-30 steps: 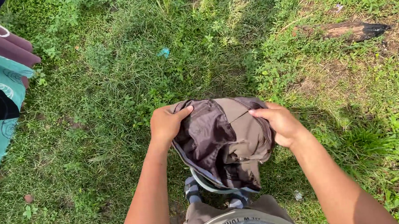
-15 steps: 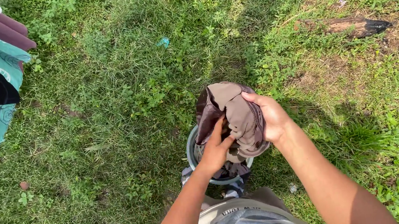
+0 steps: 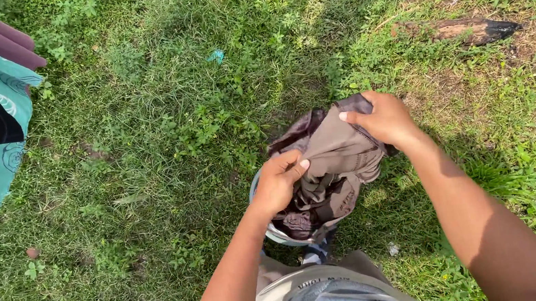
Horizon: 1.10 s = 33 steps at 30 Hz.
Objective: Hanging wet laundry on a clothesline to dry
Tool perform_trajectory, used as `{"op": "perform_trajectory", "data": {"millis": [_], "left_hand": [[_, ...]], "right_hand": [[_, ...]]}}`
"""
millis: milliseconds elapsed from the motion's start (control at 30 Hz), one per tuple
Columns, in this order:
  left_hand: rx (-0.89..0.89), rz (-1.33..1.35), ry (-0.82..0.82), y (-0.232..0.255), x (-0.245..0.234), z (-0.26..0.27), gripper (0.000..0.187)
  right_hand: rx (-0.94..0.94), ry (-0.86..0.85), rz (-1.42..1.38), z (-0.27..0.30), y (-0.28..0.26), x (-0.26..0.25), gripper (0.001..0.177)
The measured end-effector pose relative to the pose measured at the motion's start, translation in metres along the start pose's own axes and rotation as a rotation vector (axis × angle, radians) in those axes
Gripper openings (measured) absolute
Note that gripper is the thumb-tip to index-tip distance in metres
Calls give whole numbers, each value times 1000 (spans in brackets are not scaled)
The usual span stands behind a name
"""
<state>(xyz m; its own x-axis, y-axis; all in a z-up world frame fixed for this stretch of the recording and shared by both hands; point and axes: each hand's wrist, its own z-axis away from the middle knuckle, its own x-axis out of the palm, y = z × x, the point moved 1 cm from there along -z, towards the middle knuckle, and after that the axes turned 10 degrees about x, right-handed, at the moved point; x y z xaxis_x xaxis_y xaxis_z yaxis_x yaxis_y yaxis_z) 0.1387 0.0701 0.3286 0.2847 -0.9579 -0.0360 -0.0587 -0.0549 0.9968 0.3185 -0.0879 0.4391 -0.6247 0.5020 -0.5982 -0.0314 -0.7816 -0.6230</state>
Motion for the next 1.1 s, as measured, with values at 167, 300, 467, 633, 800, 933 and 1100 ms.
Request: {"op": "perform_trajectory", "data": {"millis": [167, 300, 467, 633, 800, 933, 1100], "left_hand": [[102, 307, 290, 32, 16, -18, 25], [89, 446, 275, 52, 27, -21, 26], [87, 379, 298, 138, 31, -13, 30], [1, 502, 234, 68, 43, -20, 30], [3, 741, 342, 121, 43, -13, 18], [0, 863, 273, 101, 40, -14, 19], [-60, 875, 205, 89, 32, -16, 17]], "right_hand": [[-682, 725, -248, 14, 42, 50, 15], [-689, 417, -350, 12, 102, 112, 22], [-395, 257, -320, 52, 53, 109, 76], [-369, 307, -656, 29, 56, 110, 75], [-502, 466, -787, 32, 63, 119, 49], [-468, 527, -346, 29, 68, 119, 22], [-369, 332, -273, 25, 61, 106, 15]]}}
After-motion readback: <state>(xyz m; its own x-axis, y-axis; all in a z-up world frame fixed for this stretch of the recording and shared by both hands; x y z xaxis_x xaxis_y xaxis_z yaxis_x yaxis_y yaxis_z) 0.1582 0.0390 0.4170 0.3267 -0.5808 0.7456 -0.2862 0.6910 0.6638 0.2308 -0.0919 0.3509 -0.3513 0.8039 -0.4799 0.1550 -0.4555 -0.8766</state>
